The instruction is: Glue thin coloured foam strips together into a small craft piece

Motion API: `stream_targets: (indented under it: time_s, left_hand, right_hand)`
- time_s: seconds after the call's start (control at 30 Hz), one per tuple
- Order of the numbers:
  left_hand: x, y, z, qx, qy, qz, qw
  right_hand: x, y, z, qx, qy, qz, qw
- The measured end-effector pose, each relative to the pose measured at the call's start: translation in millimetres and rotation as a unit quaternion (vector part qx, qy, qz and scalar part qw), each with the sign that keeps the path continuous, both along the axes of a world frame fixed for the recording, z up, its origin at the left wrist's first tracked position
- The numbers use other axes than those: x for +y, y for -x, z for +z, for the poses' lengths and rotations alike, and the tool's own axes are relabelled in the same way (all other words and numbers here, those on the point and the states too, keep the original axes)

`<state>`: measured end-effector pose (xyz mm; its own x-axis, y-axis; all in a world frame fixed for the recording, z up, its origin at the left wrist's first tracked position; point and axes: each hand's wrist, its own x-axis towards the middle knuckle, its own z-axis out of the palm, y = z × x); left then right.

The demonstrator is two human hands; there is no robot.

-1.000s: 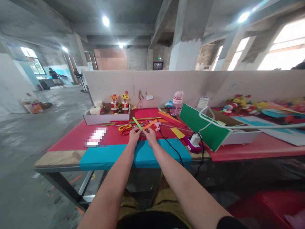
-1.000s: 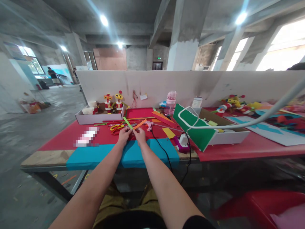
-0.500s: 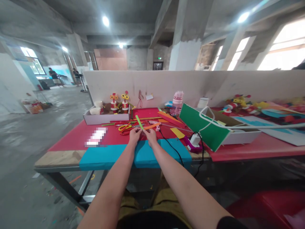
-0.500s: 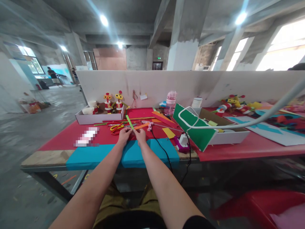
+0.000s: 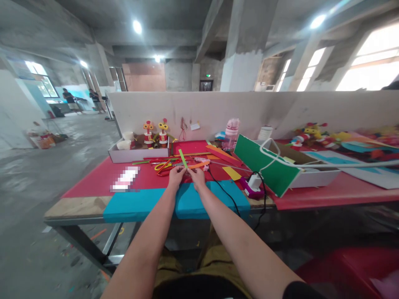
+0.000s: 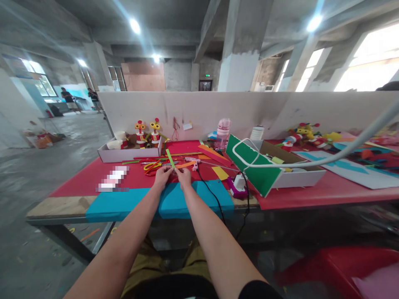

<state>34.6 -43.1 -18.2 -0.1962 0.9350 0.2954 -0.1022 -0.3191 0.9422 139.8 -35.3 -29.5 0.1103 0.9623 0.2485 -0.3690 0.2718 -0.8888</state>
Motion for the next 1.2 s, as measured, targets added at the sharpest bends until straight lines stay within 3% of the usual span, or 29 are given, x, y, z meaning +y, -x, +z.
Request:
stream_targets:
  time_s: [0.37, 0.7, 1.2]
  left_hand:
    - [-6.5, -2.4, 5.7, -0.023, 0.013, -0.014, 1.000]
    - [-11.4, -0.7, 10.7, -0.051, 0.025, -0.020, 0.998]
    - [-8.6, 0.2, 7.0, -0.054, 0.023, -0.029, 0.998]
  right_hand:
    - [-2.5, 0.5, 3.4, 0.017, 0.008, -0.006, 1.000]
    - [-3.2, 1.9, 8.6, 0.084, 0.024, 0.049, 0.995]
    - [-4.3, 3.5, 3.7, 0.054, -0.005, 0.040, 0.998]
